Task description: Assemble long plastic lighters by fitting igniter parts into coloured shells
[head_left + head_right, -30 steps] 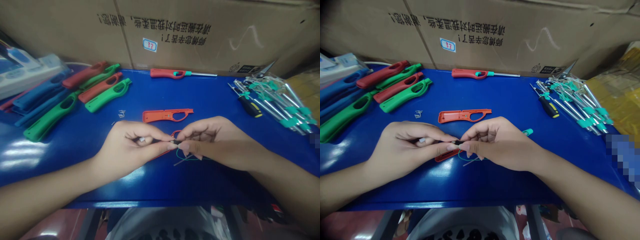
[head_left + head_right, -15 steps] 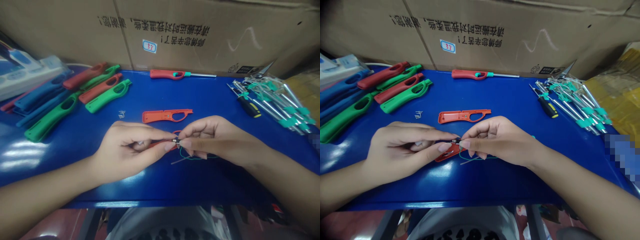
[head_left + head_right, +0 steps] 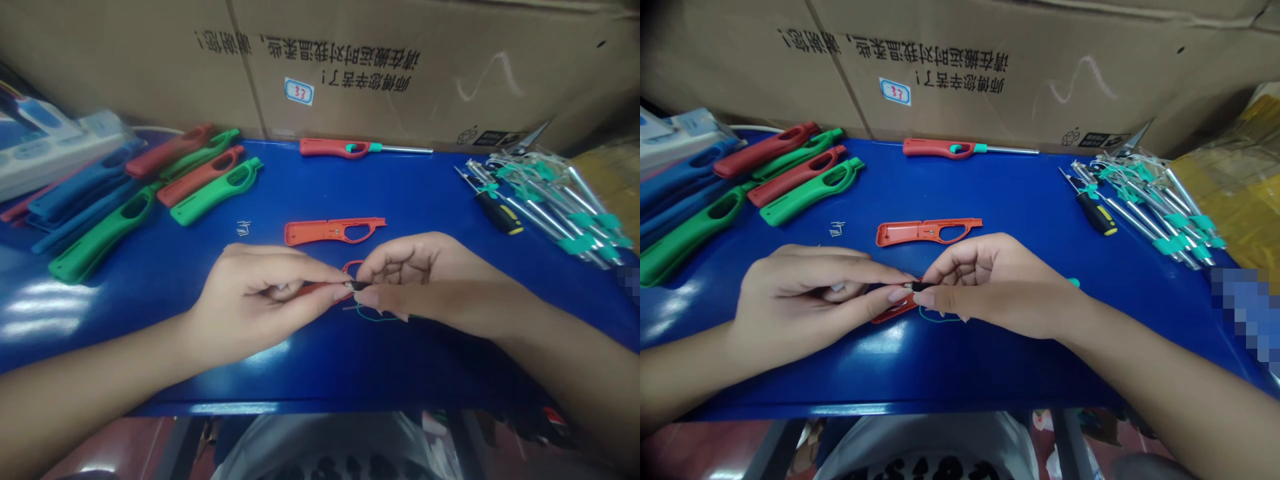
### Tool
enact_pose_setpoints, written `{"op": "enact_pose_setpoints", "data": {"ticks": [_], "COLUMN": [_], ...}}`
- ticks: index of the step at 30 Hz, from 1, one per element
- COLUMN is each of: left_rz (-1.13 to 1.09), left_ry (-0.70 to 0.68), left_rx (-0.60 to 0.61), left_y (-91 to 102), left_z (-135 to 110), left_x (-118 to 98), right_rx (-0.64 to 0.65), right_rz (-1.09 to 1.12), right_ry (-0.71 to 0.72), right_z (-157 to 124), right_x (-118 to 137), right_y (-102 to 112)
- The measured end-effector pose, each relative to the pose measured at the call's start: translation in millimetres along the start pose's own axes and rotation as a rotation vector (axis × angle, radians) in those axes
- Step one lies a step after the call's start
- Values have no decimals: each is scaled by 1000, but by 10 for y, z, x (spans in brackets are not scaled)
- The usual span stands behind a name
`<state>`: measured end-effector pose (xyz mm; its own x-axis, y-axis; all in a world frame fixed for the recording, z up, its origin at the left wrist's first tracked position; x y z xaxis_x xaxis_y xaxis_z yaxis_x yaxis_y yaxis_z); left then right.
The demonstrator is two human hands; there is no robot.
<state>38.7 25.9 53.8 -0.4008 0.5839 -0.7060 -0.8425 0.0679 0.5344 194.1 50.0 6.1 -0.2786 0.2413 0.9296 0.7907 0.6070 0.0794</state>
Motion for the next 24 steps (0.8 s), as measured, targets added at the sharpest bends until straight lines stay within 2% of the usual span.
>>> {"op": "enact_pose_setpoints", "data": {"ticks": [5,15,24], "left_rz": [1,-37,-12], "left_ry": [-33,-26,13], "left_rx": [12,21,21], "left_y": [-1,-6,-26], "left_z": [-7,-8,-6], "left_x": [-33,-34,-3], "right_rx": [34,186,160], "right_rz": [-1,218,149], "right_ry": [-30,-53,-40], "right_z": [-4,4,-11], "right_x": [-29,-72,-69], "right_y": [-21,-112,-113]}}
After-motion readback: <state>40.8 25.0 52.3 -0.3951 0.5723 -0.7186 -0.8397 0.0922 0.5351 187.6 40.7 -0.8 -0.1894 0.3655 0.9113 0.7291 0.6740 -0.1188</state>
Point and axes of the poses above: each hand's wrist, its own z-axis towards the middle knuckle, its own y-axis out of the back of the hand, x = y × z, the point moved 8 cm from there along z, towards the middle knuckle, and after that the axes turned 2 degrees about y, right-handed, at the moved point
